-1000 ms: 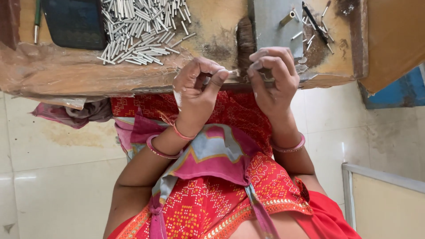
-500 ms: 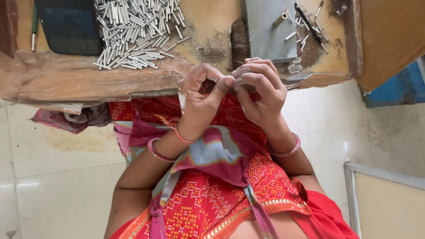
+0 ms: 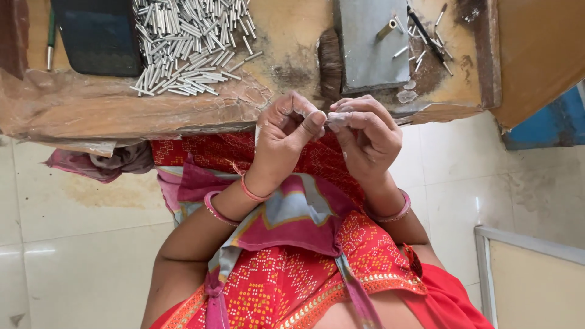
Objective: Applying a white paste to small metal rods and organizing them on a metal block for assembly.
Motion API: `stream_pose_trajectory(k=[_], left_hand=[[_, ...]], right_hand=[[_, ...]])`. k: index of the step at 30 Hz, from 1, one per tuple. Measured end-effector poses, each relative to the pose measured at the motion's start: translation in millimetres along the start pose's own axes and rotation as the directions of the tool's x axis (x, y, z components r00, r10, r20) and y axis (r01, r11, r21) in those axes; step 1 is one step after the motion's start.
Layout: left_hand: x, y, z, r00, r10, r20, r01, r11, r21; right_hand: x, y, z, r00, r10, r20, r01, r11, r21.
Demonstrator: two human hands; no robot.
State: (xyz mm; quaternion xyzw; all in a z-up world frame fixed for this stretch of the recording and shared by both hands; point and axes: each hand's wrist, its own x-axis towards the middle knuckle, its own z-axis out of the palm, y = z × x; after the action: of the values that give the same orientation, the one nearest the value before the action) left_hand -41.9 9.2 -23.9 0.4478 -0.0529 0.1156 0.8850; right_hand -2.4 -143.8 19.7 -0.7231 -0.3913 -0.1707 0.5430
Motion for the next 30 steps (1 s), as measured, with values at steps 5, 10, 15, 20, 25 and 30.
stream_pose_trajectory(k=[5,10,15,20,25,30], left_hand=[[-1.8,3.0,-0.5,0.998,-0.050,0.024,0.051,0.996,-0.074],[-4.1,7.2,1.4,0.998,-0.040,0.044,0.037,0.997,0.063],[-2.3,9.5,1.5,0.993,0.049,0.110,-0.061,0.993,0.104],[-4.1,23.6,-1.2,0.992,0.097,0.085,-0.117,0.954,0.275],[-1.7,24.5,-5.1,0.964,0.212,0.163,-0.264,0.847,0.461],[-1.3,25.7,-7.0,0.982,0.119,0.148,-0.166,0.919,0.357]], right_hand=[[2.5,-3.8,-2.7,0.998,0.060,0.007,-0.060,0.998,-0.013],[2.8,-4.8,-8.3,0.994,-0.107,-0.005,0.107,0.991,-0.081],[4.5,-5.3,-8.3,0.995,-0.098,0.009,0.099,0.991,-0.087],[12.2,-10.6,-9.0,0.996,-0.057,0.072,0.061,0.997,-0.051],[11.3,-11.5,-10.6,0.994,-0.082,0.072,0.089,0.991,-0.096],[7.6,-6.9,-11.3,0.993,-0.065,0.098,0.069,0.997,-0.038]])
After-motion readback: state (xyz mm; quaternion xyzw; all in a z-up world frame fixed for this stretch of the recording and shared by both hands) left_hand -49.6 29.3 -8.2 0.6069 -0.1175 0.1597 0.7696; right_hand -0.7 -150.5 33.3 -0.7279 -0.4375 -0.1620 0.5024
